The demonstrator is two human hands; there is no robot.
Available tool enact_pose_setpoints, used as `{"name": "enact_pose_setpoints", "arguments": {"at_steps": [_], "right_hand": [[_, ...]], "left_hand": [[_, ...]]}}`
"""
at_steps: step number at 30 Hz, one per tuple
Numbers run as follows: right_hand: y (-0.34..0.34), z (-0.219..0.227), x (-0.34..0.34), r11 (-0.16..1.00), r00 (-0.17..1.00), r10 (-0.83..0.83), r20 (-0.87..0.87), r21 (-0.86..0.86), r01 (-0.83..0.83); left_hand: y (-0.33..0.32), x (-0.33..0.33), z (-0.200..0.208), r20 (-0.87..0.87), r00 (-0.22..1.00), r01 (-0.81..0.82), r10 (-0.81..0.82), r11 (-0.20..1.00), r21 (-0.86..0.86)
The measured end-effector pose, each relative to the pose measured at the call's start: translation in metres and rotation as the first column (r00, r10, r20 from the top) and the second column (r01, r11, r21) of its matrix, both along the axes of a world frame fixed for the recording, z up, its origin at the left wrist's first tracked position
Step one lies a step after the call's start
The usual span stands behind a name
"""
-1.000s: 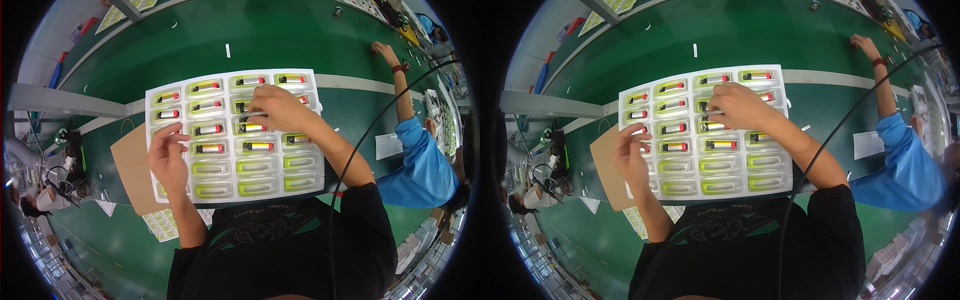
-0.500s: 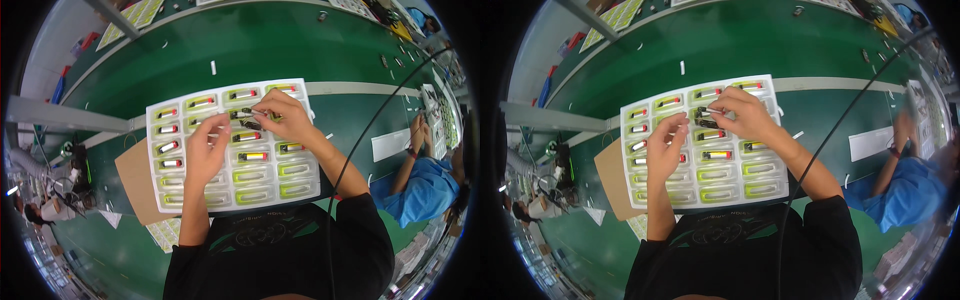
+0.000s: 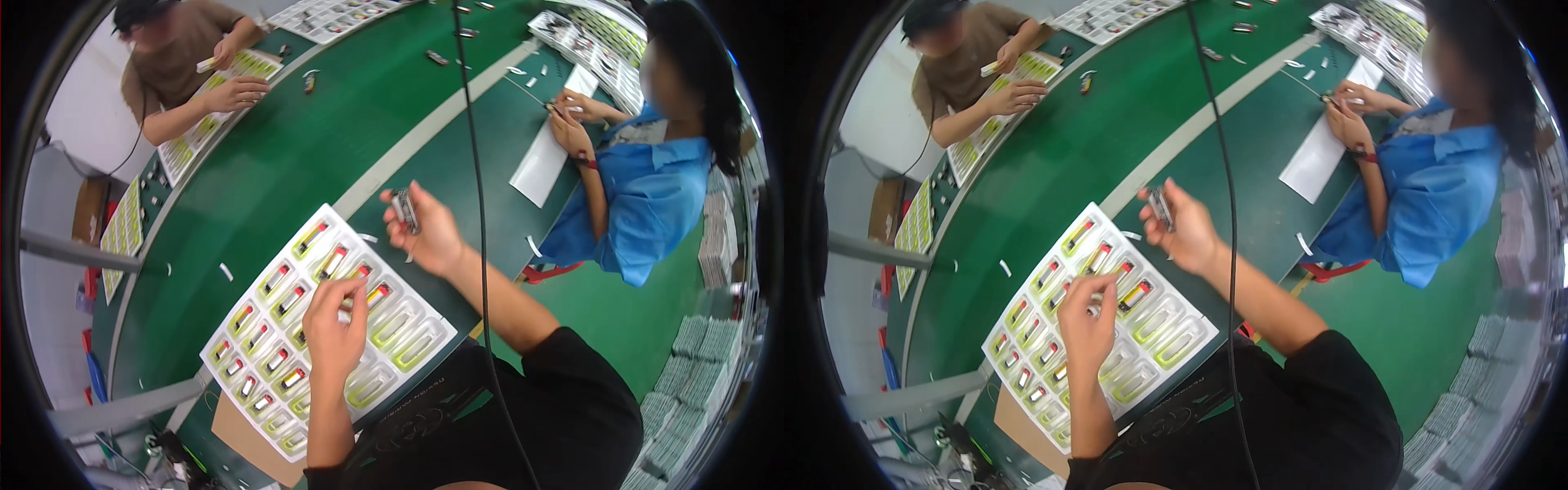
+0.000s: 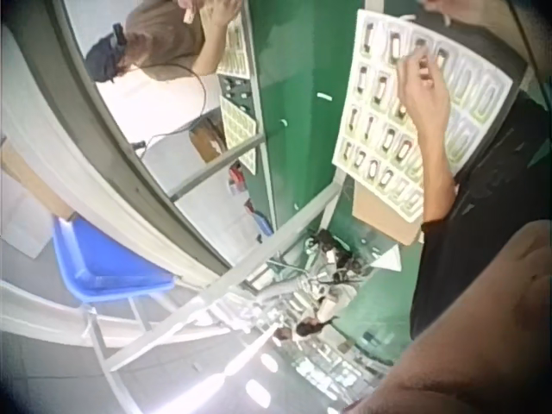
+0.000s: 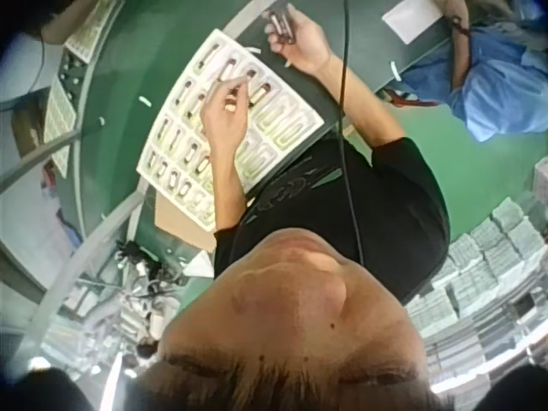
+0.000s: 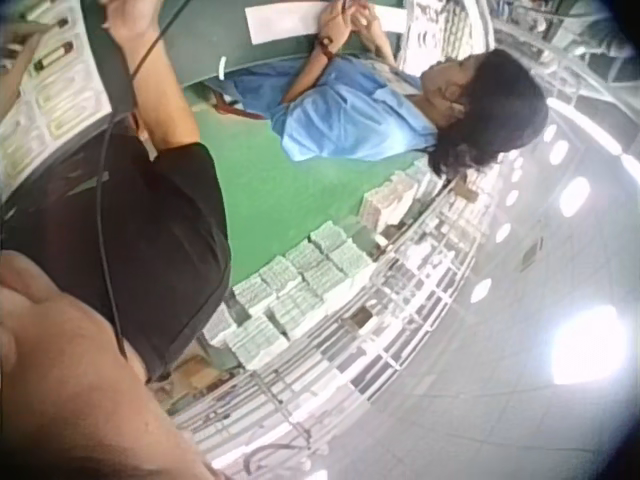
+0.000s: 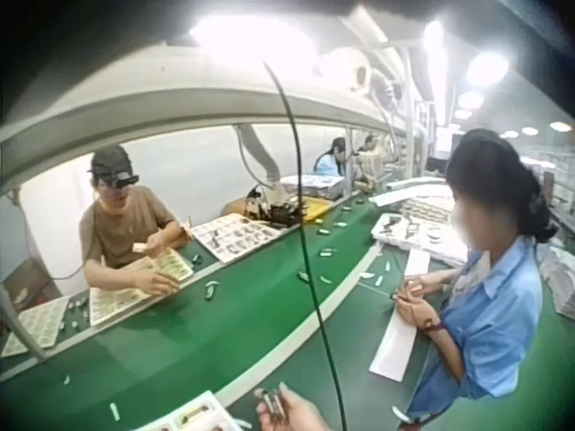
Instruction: Insert small battery-like components into yellow plastic housings at a factory workstation.
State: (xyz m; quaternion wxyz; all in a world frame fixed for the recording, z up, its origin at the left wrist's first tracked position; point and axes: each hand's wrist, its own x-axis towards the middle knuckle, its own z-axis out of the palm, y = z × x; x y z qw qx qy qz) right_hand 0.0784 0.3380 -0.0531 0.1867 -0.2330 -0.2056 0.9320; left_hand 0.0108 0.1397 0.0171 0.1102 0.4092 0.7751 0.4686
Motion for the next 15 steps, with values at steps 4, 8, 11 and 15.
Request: {"name": "enact_pose_setpoints", "arguments": {"at_steps": [4, 8, 11, 15], "right_hand": [[0.115, -0.005, 0.017, 0.616, 0.841, -0.396, 0.367, 0.786, -0.053], [0.246, -0.048, 0.049, -0.328, 0.506, -0.862, 0.030, 0.730, -0.600], [0.282, -0.060, 0.057, -0.335, 0.409, -0.912, -0.003, 0.579, -0.743], [0.301, -0.063, 0.058, -0.310, 0.350, -0.936, -0.032, 0.544, -0.779]], "left_hand": [[-0.041, 0.008, 0.002, 0.058, 0.995, -0.077, 0.080, 0.996, -0.053], [-0.089, -0.001, -0.026, 0.049, 0.952, -0.303, 0.302, 0.953, 0.025], [-0.113, 0.002, -0.024, 0.129, 0.857, -0.501, 0.499, 0.865, -0.013], [-0.142, -0.009, -0.035, -0.023, 0.772, -0.635, 0.635, 0.772, -0.011]]}}
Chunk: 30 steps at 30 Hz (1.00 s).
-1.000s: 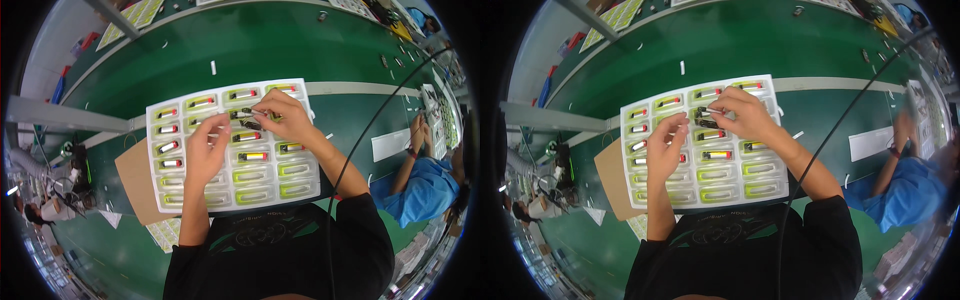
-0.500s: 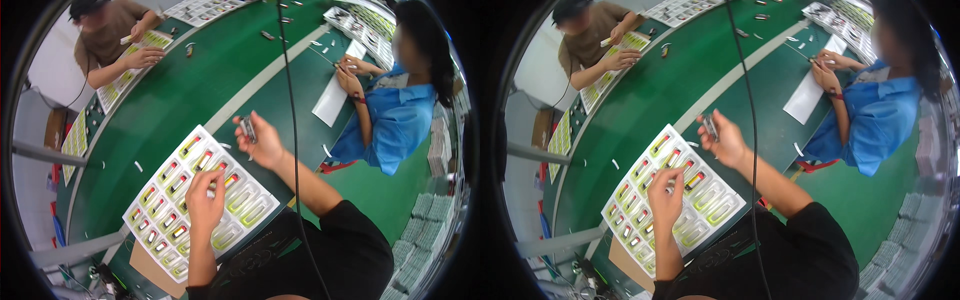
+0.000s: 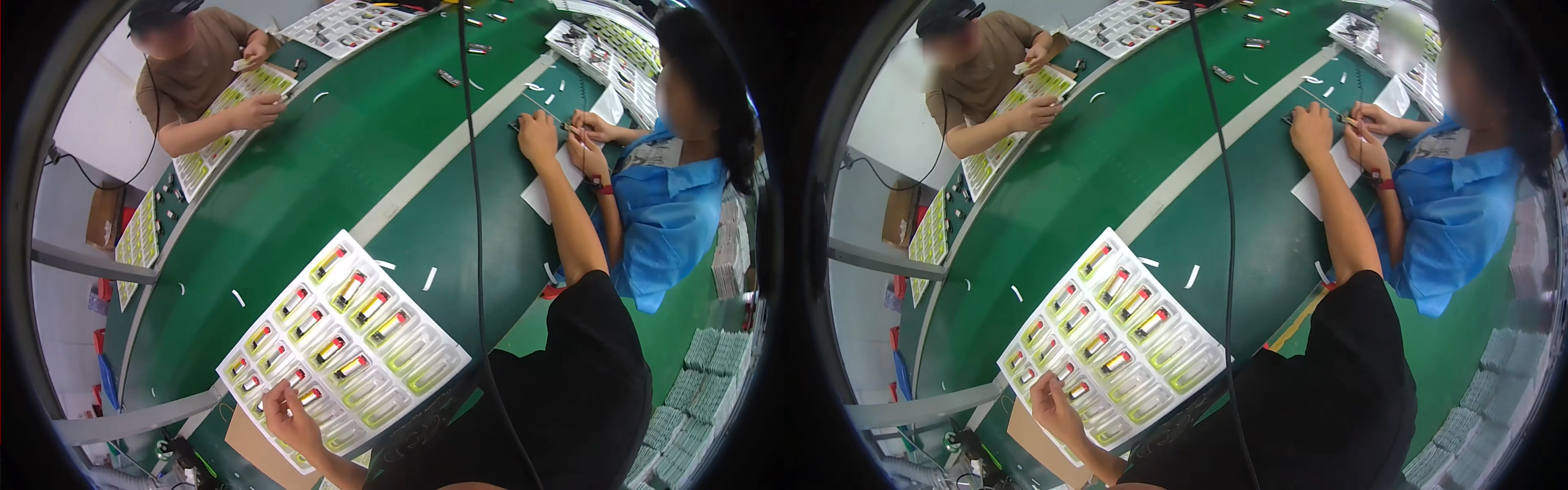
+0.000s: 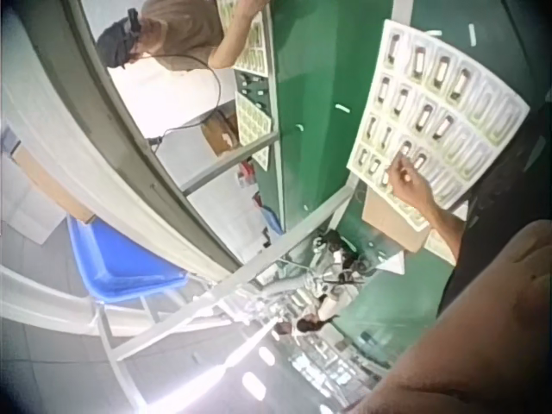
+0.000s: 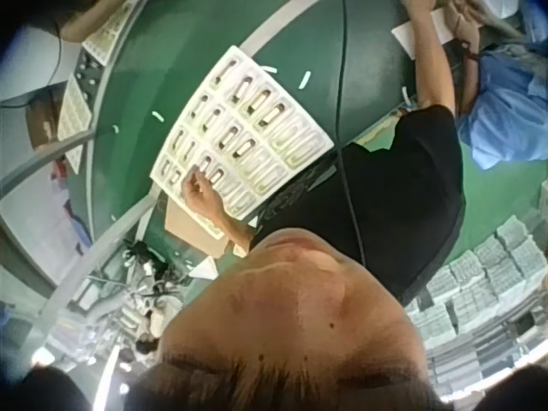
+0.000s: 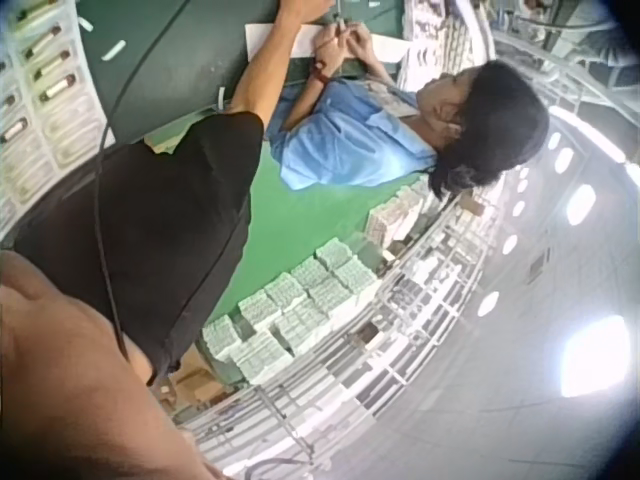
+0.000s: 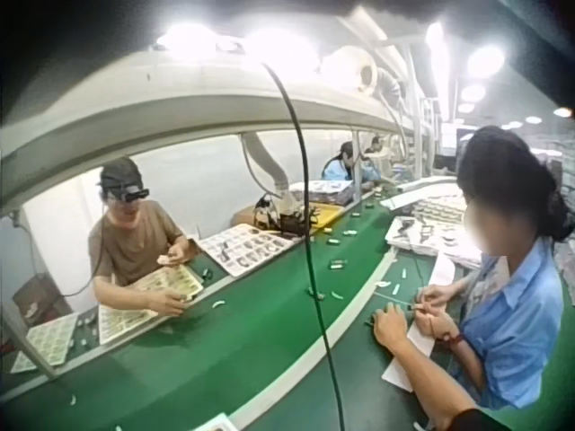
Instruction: Insert small battery-like components into yellow plastic housings at a factory workstation.
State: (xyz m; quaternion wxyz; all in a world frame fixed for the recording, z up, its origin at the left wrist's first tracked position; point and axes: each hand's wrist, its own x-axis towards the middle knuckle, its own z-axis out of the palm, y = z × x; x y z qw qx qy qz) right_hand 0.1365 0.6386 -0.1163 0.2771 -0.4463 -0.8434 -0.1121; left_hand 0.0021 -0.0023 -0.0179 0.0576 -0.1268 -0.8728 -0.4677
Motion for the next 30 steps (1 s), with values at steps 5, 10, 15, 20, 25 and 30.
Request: {"name": "enact_pose_setpoints", "arguments": {"at_steps": [5, 10, 15, 20, 25, 30], "right_hand": [[0.005, 0.009, -0.038, 0.964, 0.983, 0.133, -0.126, 0.245, -0.099], [0.028, 0.014, -0.144, 0.987, 0.971, 0.158, -0.178, 0.024, -0.156], [0.038, 0.012, -0.194, 0.990, 0.996, 0.015, 0.087, -0.138, -0.003], [0.046, 0.005, -0.182, 0.941, 0.940, 0.313, -0.137, -0.091, -0.327], [-0.146, 0.041, -0.120, 0.171, 0.621, 0.241, -0.746, -0.597, -0.784], [-0.295, 0.052, -0.034, -0.030, 0.595, 0.152, -0.789, -0.605, -0.795]], "left_hand": [[-0.032, -0.003, -0.003, -0.006, 0.992, -0.127, 0.128, 0.990, 0.054], [-0.043, -0.001, -0.008, -0.077, 0.978, -0.194, 0.193, 0.981, -0.009], [-0.071, 0.022, -0.009, -0.113, 0.943, -0.326, 0.313, 0.937, -0.127], [-0.107, 0.039, -0.041, -0.211, 0.890, -0.434, 0.405, 0.893, -0.116], [-0.139, 0.055, -0.027, -0.047, 0.855, -0.519, 0.517, 0.853, -0.060], [-0.143, 0.026, 0.001, -0.019, 0.933, -0.339, 0.359, 0.860, -0.380]]}}
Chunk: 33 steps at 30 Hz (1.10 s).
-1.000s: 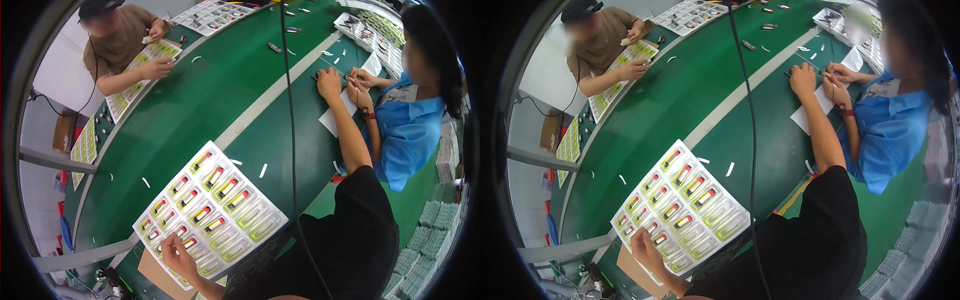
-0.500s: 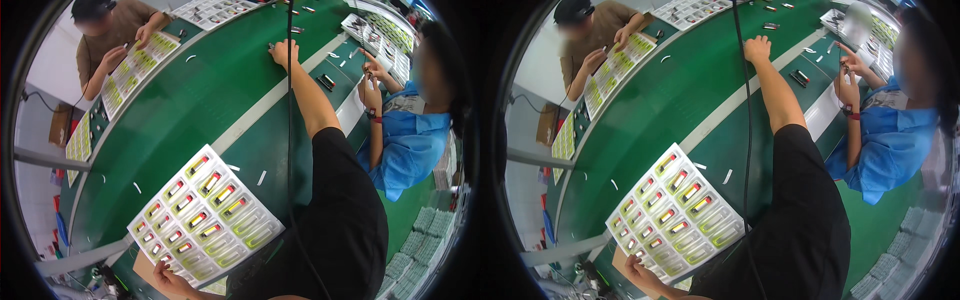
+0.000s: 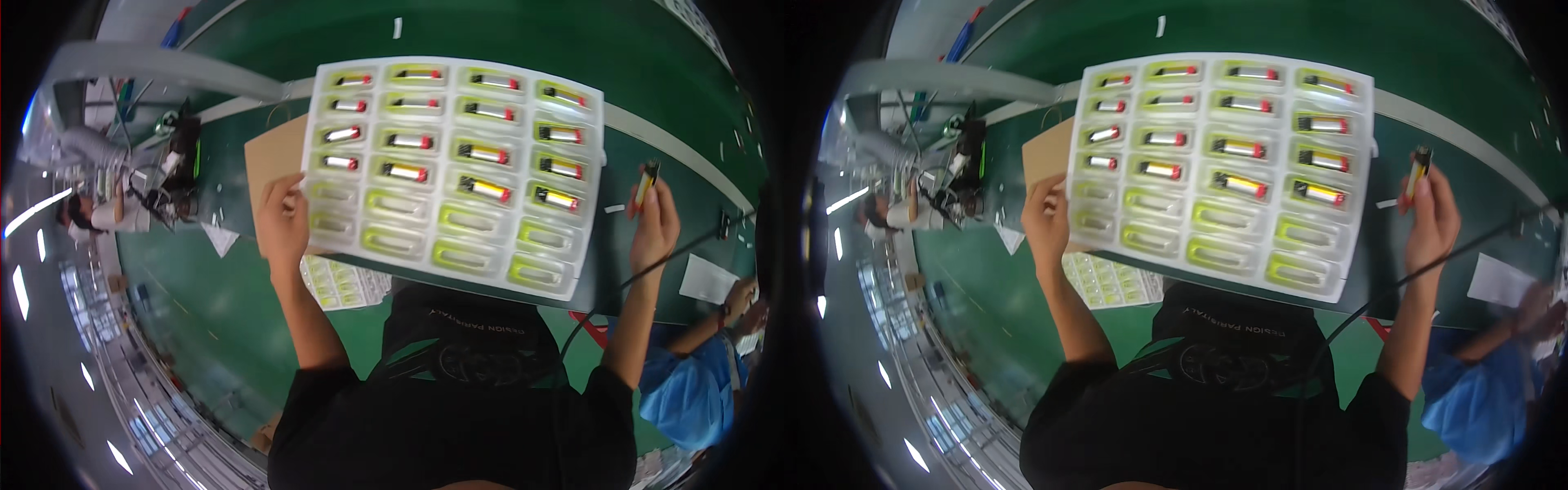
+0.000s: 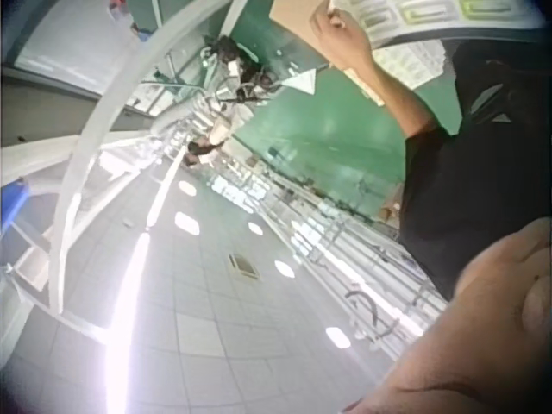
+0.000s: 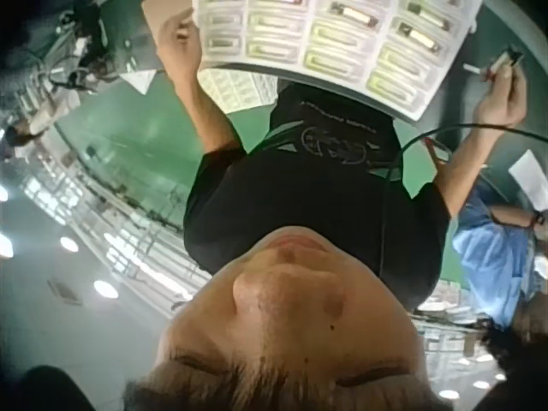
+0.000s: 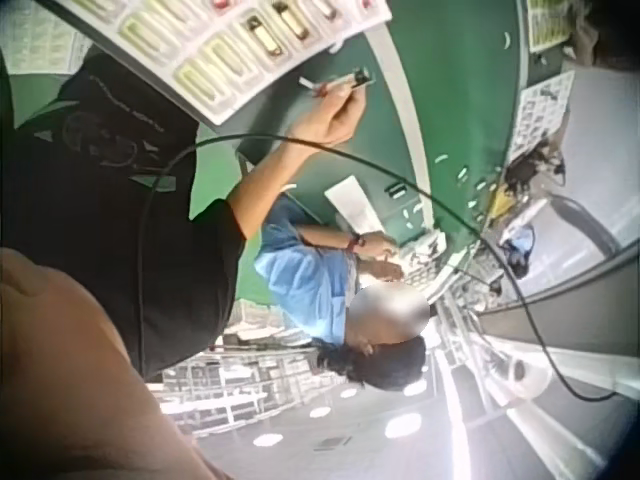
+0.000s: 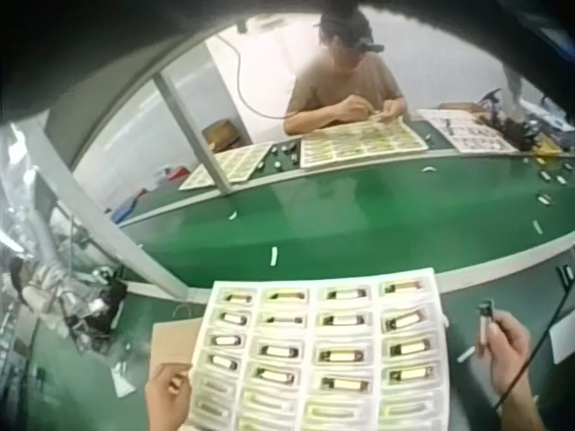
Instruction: Insert small battery-like components into yellow plastic housings at a factory workstation.
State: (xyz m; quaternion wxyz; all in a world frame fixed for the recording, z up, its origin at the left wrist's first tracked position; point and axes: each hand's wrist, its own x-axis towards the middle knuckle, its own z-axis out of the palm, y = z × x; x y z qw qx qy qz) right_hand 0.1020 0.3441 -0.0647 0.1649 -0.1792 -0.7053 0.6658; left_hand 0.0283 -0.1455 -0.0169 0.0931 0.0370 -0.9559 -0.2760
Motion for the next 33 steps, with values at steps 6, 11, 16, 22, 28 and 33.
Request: {"name": "enact_pose_setpoints", "arguments": {"at_steps": [6, 11, 16, 22, 28, 33], "right_hand": [[-0.111, 0.021, 0.018, 0.134, 0.880, 0.183, -0.438, -0.876, -0.463], [-0.186, 0.037, 0.002, 0.414, 0.876, 0.437, -0.203, -0.819, -0.396], [-0.200, 0.046, -0.011, 0.367, 0.853, 0.483, -0.199, -0.838, -0.403], [-0.195, 0.060, -0.030, 0.444, 0.832, 0.507, -0.224, -0.760, -0.475], [-0.179, 0.072, -0.044, 0.629, 0.825, 0.552, -0.125, -0.587, -0.509], [-0.160, 0.070, -0.044, 0.706, 0.865, 0.487, -0.117, -0.531, -0.469]], "left_hand": [[-0.016, -0.016, 0.001, 0.136, 0.860, 0.508, -0.492, 0.853, -0.119], [-0.020, -0.034, -0.001, 0.192, 0.741, 0.670, -0.643, 0.729, -0.143], [-0.032, -0.036, 0.010, 0.024, 0.782, 0.586, -0.623, 0.747, 0.314], [0.048, -0.021, 0.006, -0.212, 0.889, 0.250, -0.407, 0.041, 0.967], [0.112, -0.027, -0.013, -0.109, 0.821, -0.139, -0.560, -0.382, 0.914], [0.137, -0.031, -0.004, -0.082, 0.779, -0.255, -0.622, -0.434, 0.864]]}}
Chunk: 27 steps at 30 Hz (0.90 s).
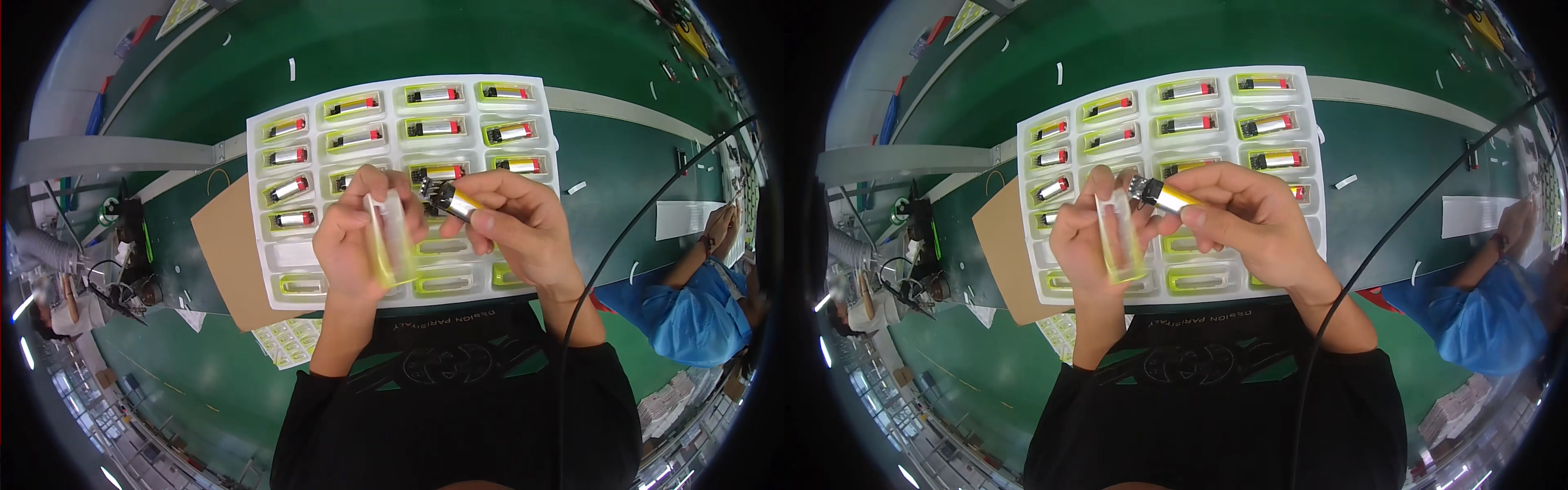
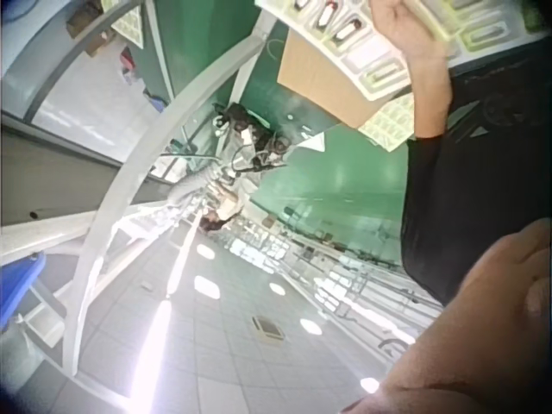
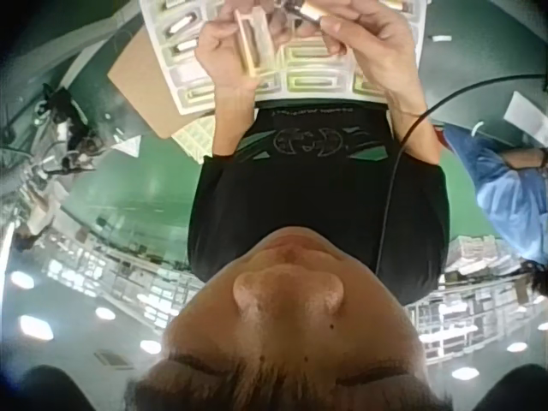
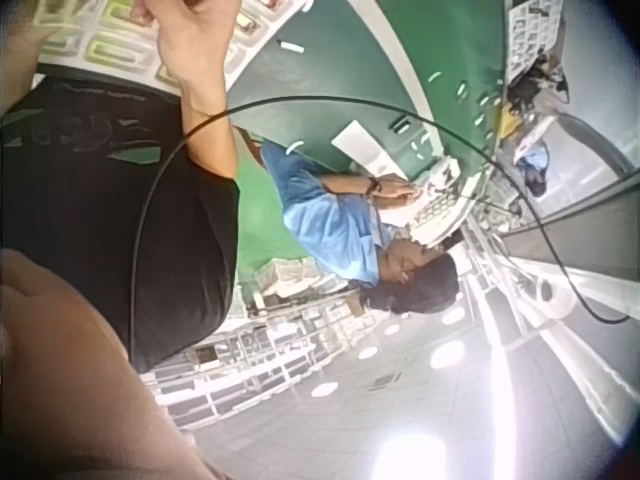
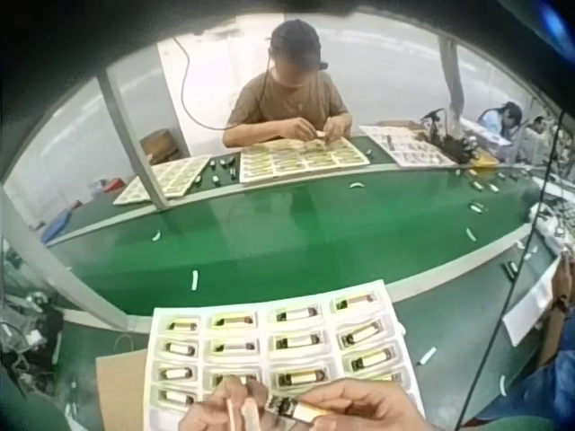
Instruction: Insert small battery-like components into yellow plastic housings at a factory workstation.
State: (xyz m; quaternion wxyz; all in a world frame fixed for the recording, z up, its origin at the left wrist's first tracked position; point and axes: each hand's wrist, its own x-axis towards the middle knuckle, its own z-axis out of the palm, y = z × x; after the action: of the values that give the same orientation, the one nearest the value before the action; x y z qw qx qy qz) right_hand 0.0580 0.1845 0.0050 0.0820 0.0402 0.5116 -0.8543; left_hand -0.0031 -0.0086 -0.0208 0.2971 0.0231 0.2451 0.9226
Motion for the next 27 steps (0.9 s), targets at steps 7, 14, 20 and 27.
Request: {"name": "enact_pose_setpoints", "arguments": {"at_steps": [7, 14, 20, 27], "right_hand": [[0.008, 0.019, 0.009, 0.998, 0.998, -0.026, -0.061, 0.051, 0.029], [0.016, 0.025, 0.014, 0.999, 0.998, 0.003, -0.055, 0.045, 0.000], [0.023, 0.019, 0.017, 0.992, 0.991, 0.047, -0.129, 0.126, -0.031], [0.023, 0.019, 0.017, 0.988, 0.997, 0.065, -0.041, 0.143, -0.059]], "left_hand": [[0.014, 0.001, 0.029, -0.677, 0.716, -0.369, -0.171, 0.730, -0.575], [0.015, 0.001, 0.033, -0.644, 0.737, -0.256, -0.205, 0.796, -0.548], [0.013, -0.001, 0.031, -0.575, 0.783, -0.112, -0.237, 0.855, -0.506], [0.011, -0.001, 0.031, -0.631, 0.739, -0.196, -0.237, 0.820, -0.538]]}}
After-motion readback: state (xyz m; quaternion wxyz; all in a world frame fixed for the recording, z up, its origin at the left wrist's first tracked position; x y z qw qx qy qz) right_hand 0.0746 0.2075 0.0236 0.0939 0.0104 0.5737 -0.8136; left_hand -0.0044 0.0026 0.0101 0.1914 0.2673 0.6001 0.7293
